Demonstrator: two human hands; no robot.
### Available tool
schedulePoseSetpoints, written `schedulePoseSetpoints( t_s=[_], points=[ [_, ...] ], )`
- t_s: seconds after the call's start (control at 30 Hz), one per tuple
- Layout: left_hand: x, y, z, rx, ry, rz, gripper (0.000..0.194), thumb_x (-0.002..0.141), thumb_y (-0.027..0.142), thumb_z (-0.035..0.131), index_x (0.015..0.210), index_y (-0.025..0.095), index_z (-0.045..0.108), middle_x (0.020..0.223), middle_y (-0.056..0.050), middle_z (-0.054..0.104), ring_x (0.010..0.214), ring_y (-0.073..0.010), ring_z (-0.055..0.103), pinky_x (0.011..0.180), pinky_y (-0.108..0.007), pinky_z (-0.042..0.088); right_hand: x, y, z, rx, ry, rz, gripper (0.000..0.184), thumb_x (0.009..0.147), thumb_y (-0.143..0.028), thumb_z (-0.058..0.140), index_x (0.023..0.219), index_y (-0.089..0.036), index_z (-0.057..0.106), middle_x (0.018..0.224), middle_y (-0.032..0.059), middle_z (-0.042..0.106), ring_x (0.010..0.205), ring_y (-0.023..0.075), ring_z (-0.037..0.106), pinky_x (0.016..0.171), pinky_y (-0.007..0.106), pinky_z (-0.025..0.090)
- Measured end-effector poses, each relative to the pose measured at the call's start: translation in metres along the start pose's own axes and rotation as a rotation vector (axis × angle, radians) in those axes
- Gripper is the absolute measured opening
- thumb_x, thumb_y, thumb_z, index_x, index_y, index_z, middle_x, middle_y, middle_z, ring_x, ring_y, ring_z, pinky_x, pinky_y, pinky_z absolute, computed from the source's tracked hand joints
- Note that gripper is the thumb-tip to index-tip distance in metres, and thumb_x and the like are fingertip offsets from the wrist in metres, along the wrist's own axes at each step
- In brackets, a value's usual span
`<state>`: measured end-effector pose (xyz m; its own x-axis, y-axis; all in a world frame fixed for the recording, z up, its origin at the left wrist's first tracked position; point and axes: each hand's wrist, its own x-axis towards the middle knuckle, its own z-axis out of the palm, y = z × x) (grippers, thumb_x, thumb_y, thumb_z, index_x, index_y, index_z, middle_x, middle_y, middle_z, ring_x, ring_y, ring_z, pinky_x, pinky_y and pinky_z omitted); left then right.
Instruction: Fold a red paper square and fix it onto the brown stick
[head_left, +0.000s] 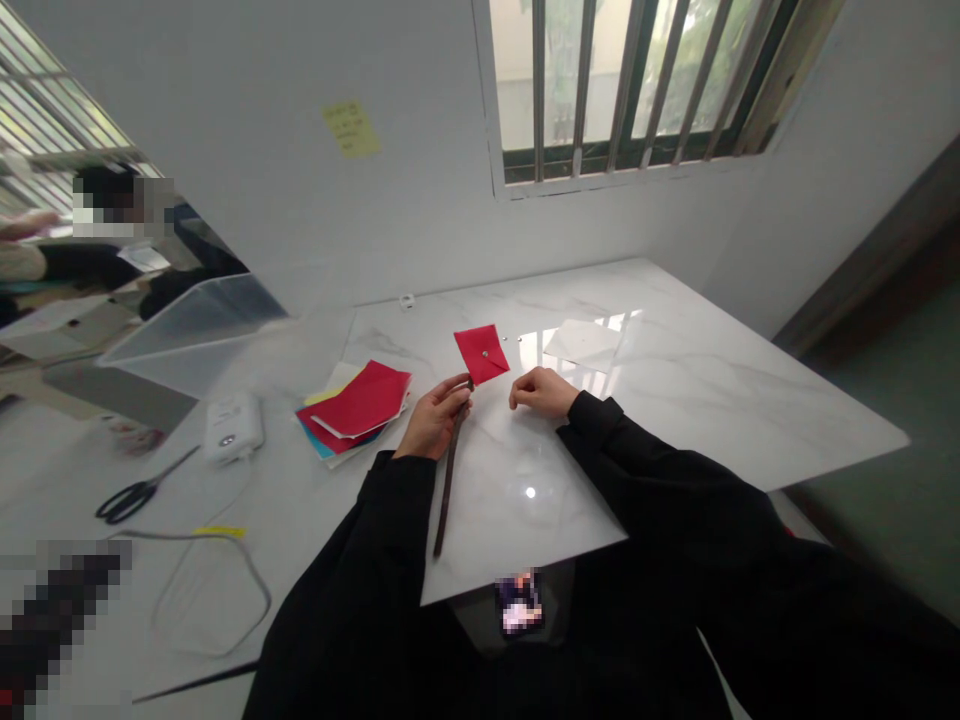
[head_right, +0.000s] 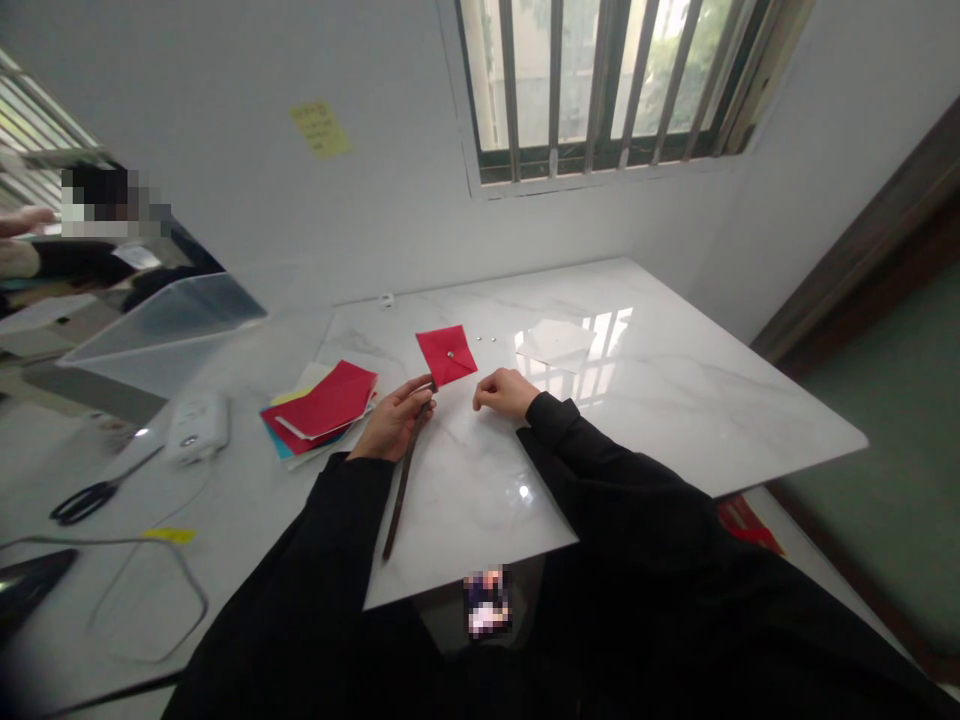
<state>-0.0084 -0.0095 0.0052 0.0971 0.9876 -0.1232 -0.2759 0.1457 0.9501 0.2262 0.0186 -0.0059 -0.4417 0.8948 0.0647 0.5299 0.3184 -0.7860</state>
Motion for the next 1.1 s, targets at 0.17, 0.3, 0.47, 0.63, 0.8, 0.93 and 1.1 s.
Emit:
schedulePoseSetpoints(
  t_s=[0.17, 0.3, 0.47, 0.63, 0.8, 0.93, 1.1],
  points=[
    [0.001, -0.001, -0.001, 0.005, 0.001, -0.009, 0.047, 0.063, 0.024, 0.091, 0.107, 0.015, 0.076, 0.091, -0.003, 0.073, 0.071, -0.0084, 0.064, 0.066, -0.019, 0.050, 0.001, 0.009, -0.008, -0.060, 0.220, 0.097, 0.023, 0.081, -0.019, 0.058, 0.084, -0.017, 0.081, 0.059, -0.0023, 0.060, 0.059, 0.0120, 0.050, 0.065, 0.025, 0.035],
    [0.002, -0.003, -0.002, 0.016, -0.032, -0.012, 0.046, 0.063, 0.024, 0.092, 0.106, 0.015, 0.076, 0.093, -0.005, 0.073, 0.071, -0.0088, 0.063, 0.065, -0.020, 0.049, 0.001, 0.012, -0.009, -0.053, 0.398, 0.168, 0.052, 0.078, -0.018, 0.058, 0.129, -0.015, 0.069, 0.057, -0.0049, 0.059, 0.060, 0.0160, 0.053, 0.070, 0.027, 0.040],
    [0.002, -0.005, -0.003, 0.061, -0.122, -0.049, 0.044, 0.066, 0.022, 0.090, 0.107, 0.015, 0.077, 0.094, -0.006, 0.073, 0.073, -0.0101, 0.063, 0.070, -0.023, 0.051, 0.000, 0.010, -0.013, -0.082, 0.431, 0.159, 0.064, 0.080, -0.017, 0.057, 0.144, -0.015, 0.060, 0.059, -0.0046, 0.061, 0.063, 0.0163, 0.056, 0.072, 0.026, 0.041],
    [0.003, -0.005, -0.004, 0.018, -0.046, -0.027, 0.045, 0.065, 0.022, 0.090, 0.108, 0.016, 0.077, 0.092, -0.005, 0.073, 0.071, -0.0094, 0.062, 0.066, -0.021, 0.049, -0.002, 0.008, -0.019, -0.168, 0.010, 0.102, 0.024, 0.081, -0.017, 0.057, 0.073, -0.018, 0.080, 0.055, -0.0012, 0.058, 0.056, 0.0125, 0.048, 0.061, 0.027, 0.034],
    [0.003, -0.005, -0.004, 0.027, -0.048, -0.013, 0.043, 0.068, 0.022, 0.088, 0.108, 0.015, 0.077, 0.093, -0.005, 0.073, 0.071, -0.0098, 0.062, 0.066, -0.022, 0.049, -0.001, 0.009, -0.016, -0.170, 0.075, 0.084, 0.027, 0.083, -0.016, 0.056, 0.074, -0.018, 0.081, 0.058, -0.0011, 0.060, 0.057, 0.0118, 0.048, 0.062, 0.027, 0.034],
    [0.004, -0.005, -0.005, 0.040, -0.059, -0.013, 0.044, 0.067, 0.023, 0.089, 0.109, 0.015, 0.076, 0.091, -0.005, 0.073, 0.071, -0.0098, 0.062, 0.067, -0.022, 0.050, 0.001, 0.013, -0.015, -0.179, 0.194, 0.132, 0.023, 0.083, -0.019, 0.058, 0.082, -0.019, 0.081, 0.065, 0.0005, 0.066, 0.063, 0.0138, 0.054, 0.067, 0.026, 0.038],
    [0.003, -0.005, -0.005, 0.044, -0.065, -0.022, 0.044, 0.065, 0.024, 0.090, 0.107, 0.016, 0.077, 0.094, -0.006, 0.074, 0.071, -0.0100, 0.062, 0.066, -0.022, 0.050, -0.001, 0.013, -0.016, -0.129, 0.381, 0.191, 0.058, 0.080, -0.017, 0.059, 0.138, -0.015, 0.064, 0.063, -0.0029, 0.064, 0.064, 0.0170, 0.056, 0.073, 0.027, 0.043]
  ],
)
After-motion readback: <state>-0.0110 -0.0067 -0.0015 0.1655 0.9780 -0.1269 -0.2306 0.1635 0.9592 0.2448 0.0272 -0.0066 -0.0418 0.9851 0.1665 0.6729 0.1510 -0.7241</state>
